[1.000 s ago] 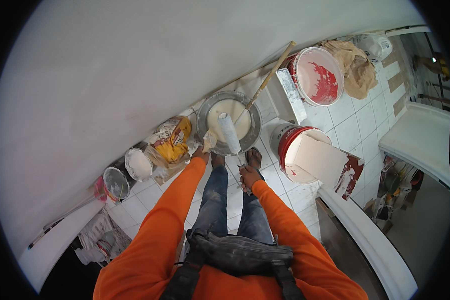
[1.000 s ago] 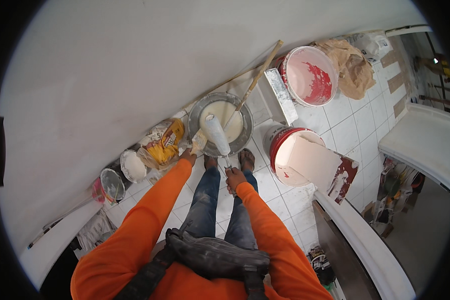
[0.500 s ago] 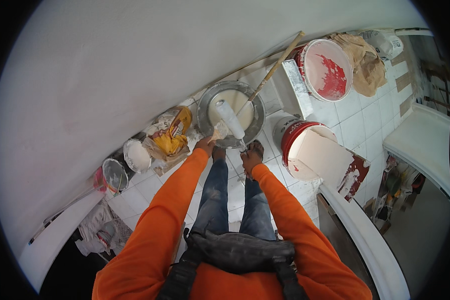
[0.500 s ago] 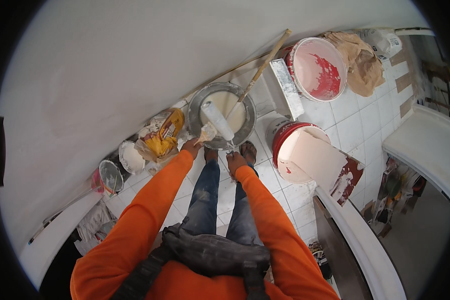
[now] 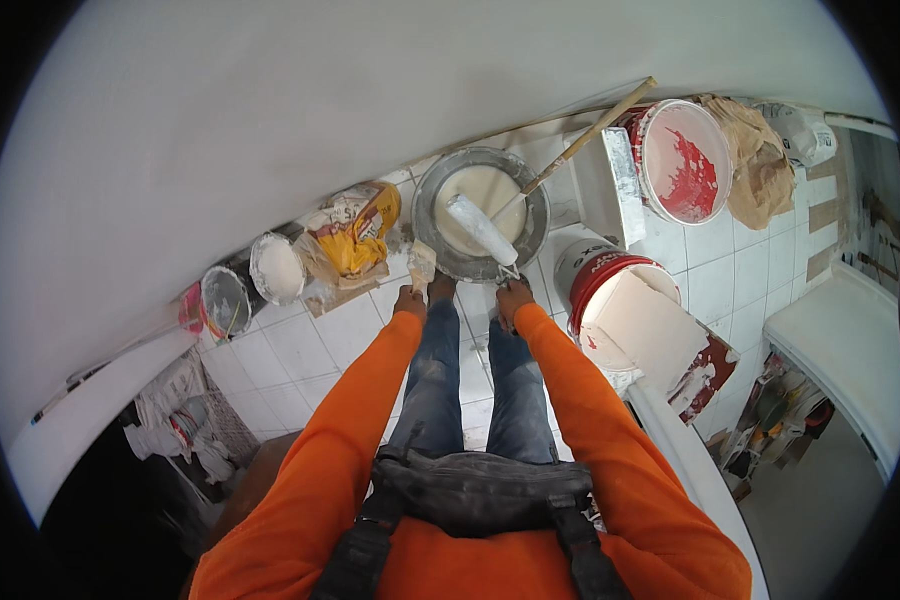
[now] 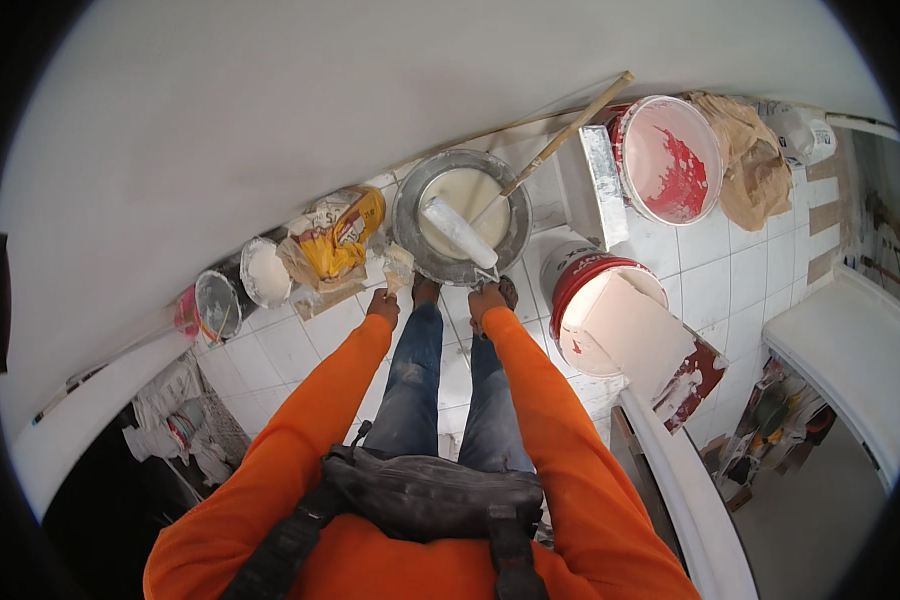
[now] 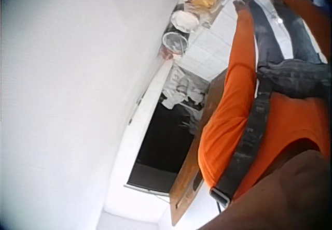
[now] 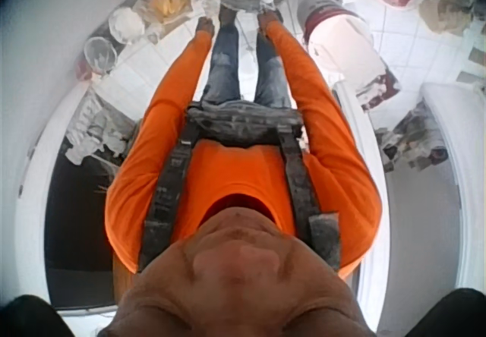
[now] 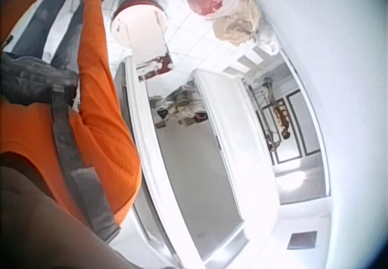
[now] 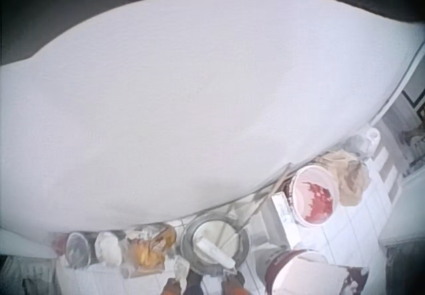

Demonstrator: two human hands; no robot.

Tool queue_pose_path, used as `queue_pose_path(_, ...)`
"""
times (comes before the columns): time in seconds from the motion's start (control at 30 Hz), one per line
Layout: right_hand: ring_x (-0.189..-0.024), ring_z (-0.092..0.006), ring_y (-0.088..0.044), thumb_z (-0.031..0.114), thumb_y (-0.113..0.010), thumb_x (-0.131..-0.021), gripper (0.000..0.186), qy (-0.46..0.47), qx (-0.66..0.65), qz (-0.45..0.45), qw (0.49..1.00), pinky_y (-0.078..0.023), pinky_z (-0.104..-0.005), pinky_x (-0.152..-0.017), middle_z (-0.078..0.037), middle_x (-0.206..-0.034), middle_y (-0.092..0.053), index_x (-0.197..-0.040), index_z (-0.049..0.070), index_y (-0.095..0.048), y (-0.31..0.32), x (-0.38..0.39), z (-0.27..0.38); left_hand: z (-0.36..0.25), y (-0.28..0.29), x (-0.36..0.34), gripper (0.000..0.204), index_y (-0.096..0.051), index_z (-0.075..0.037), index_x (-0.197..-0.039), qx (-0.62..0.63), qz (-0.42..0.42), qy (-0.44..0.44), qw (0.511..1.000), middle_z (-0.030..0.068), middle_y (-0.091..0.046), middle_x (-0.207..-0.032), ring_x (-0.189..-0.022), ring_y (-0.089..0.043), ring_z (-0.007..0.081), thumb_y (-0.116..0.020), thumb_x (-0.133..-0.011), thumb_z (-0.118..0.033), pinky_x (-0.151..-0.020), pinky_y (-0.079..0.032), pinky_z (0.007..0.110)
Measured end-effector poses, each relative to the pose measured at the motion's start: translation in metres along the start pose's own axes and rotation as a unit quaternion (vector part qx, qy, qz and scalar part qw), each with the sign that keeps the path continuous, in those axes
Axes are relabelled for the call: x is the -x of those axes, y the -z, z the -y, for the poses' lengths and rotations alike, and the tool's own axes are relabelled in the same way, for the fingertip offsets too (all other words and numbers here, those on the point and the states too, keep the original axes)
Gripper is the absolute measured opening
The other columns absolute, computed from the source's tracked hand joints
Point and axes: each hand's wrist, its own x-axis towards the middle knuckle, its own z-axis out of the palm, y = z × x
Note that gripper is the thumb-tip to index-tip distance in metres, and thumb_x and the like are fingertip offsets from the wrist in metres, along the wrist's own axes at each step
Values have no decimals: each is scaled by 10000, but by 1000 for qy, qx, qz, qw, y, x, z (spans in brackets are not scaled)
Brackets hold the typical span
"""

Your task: The person picks up a paint bucket and a paint tray, pours white paint into the tray, uses a brush to apply paint to a wall area, and then carries the paint-filled tray into a hallway.

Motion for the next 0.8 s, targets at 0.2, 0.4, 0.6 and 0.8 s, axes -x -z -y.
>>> queue_pose_path(0.2, -437, -260, -544, 143, -420, -831, 257, -24, 93, -5, 995, -447, -397, -374, -181, -636, -541, -1030, -17, -455, -4, -43, -18, -5, -5, 41, 288, -476, -43, -1152, 104, -33, -44, 993, 88, -592, -773, -697, -568, 179, -445, -927, -220, -651, -451, 326)
queue_pose_path(0.4, -435, -218, -519, 174, -451, -842, 207, 12, 72, -54, 996, -432, -361, -355, -119, -651, -512, -976, 17, -459, -14, -45, -35, 14, -29, 24, 302, -433, -40, -1185, 226, -4, -48, 973, 71, -554, -767, -546, -446, 111, -437, -924, -191, -480, -378, 265)
queue_pose_path(0.6, -423, -159, -461, 247, -483, -866, 200, -7, -124, 27, 992, -402, -310, -348, -52, -650, -468, -954, 67, -487, -4, 19, -16, 3, -10, 16, 283, -438, -50, -1151, 240, 34, 13, 970, 59, -549, -751, -495, -425, 100, -441, -908, -196, -411, -350, 260)
queue_pose_path(0.8, -422, -131, -434, 296, -470, -911, 266, 18, -199, 61, 978, -369, -278, -335, -33, -640, -457, -1024, 59, -503, 17, 56, 3, 7, 16, -1, 224, -469, -53, -1074, 230, 53, -16, 972, 47, -540, -733, -470, -416, 98, -440, -905, -198, -388, -339, 264)
